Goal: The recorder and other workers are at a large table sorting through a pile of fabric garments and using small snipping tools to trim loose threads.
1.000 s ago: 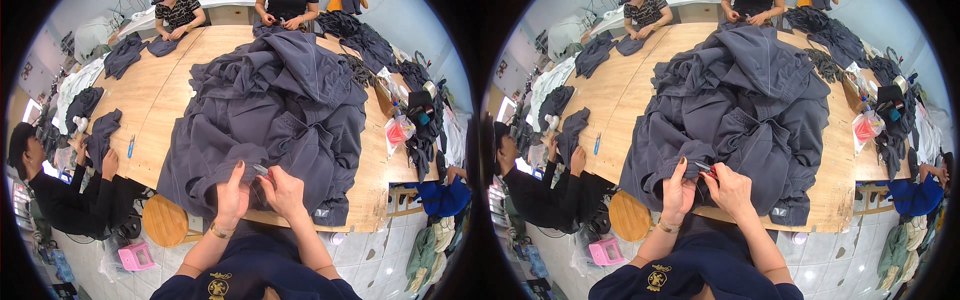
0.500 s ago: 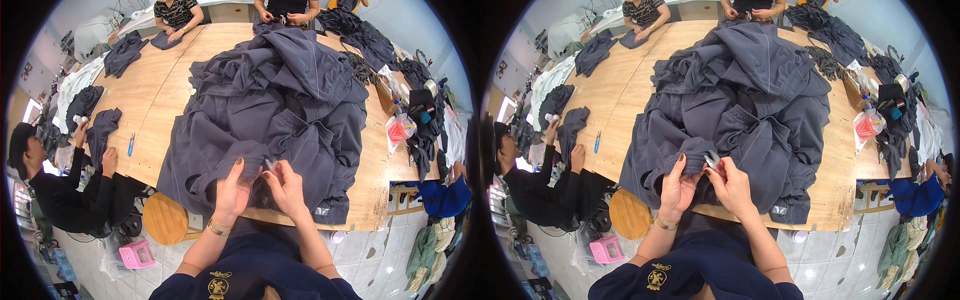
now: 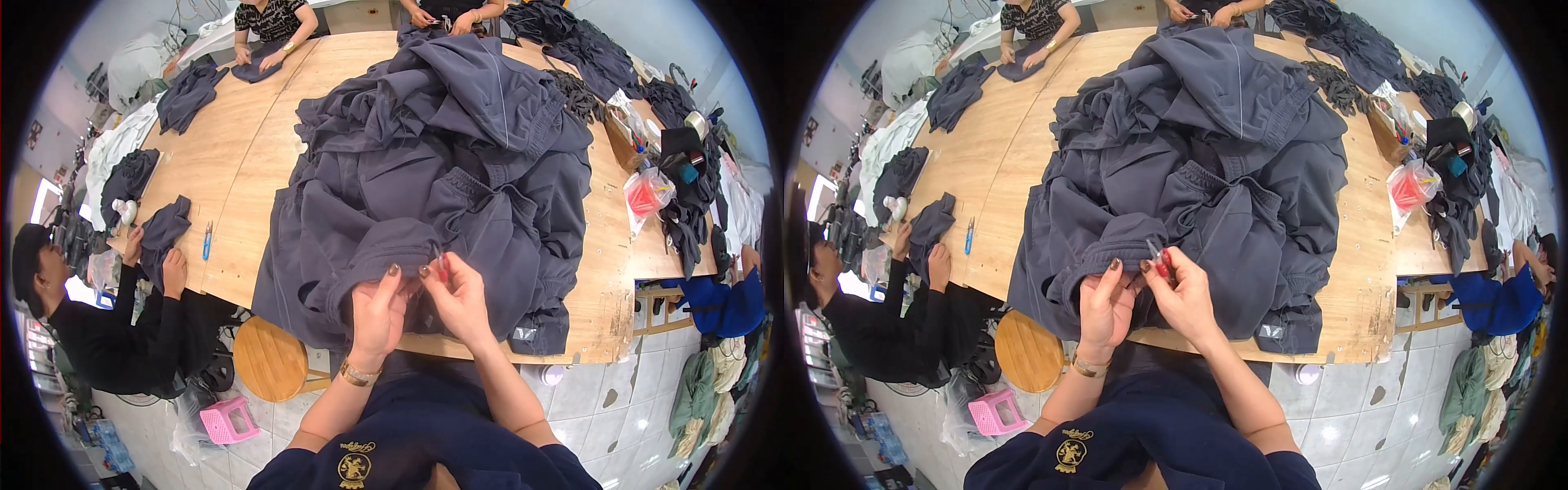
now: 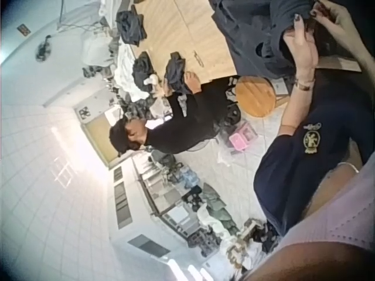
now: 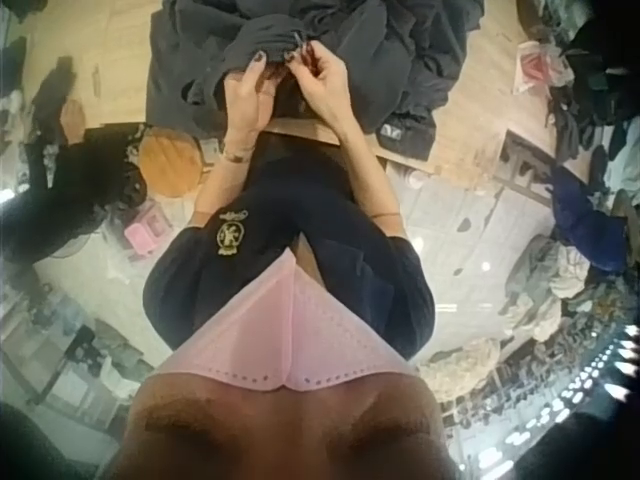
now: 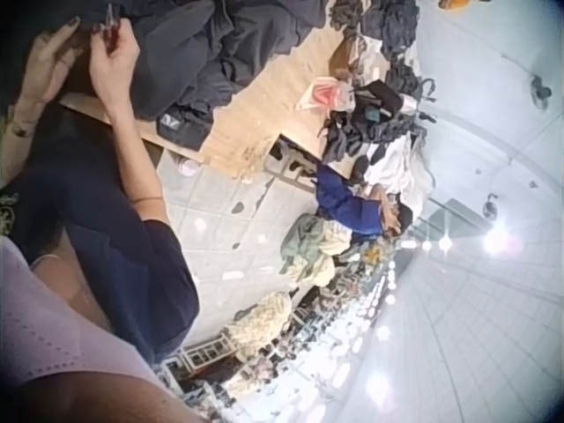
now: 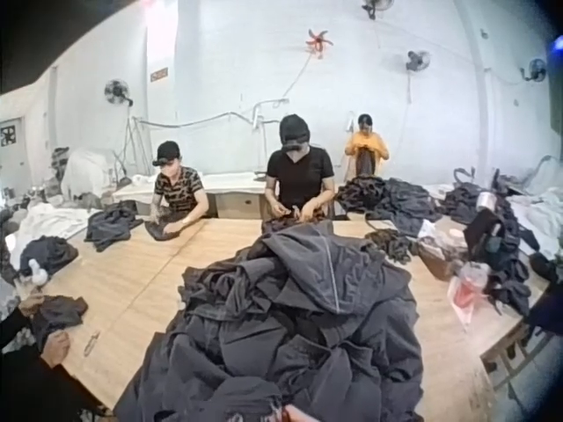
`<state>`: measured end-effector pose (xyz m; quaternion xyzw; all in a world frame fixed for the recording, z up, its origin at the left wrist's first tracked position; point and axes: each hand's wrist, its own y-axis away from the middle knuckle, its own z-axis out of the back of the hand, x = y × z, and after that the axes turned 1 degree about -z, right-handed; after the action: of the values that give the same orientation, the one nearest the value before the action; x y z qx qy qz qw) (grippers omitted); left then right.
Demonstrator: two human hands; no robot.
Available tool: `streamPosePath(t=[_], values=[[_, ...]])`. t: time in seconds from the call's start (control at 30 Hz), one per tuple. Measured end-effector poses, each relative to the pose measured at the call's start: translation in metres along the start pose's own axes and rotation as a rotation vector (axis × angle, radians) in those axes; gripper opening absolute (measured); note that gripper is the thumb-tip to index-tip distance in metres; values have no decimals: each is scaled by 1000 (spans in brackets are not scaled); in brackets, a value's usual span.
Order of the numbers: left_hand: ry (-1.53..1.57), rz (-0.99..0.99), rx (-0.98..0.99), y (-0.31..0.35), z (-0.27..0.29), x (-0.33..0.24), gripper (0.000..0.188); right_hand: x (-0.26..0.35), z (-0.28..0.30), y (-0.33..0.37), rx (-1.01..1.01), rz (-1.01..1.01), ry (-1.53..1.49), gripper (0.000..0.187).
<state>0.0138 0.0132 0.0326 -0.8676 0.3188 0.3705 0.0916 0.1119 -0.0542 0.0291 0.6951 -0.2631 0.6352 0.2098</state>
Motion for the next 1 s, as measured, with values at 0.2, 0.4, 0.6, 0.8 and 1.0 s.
streamPosePath(t=[0.2,0.4,0.6,0.8,1.0], values=[[51,-10,13,-6,8,-4,25,-7,15,0,-113,44,45,14],[57,-38,-25,-8,9,-3,24,1,17,2,-181,57,36,16],[-7,-59,-36,1,10,13,23,4,-7,8,-53,12,190,15],[-154,-103,-18,2,8,14,20,-4,6,8,-2,-62,-56,11],[-86,-102,-54,-3,6,4,22,6,30,11,346,-17,-66,7]])
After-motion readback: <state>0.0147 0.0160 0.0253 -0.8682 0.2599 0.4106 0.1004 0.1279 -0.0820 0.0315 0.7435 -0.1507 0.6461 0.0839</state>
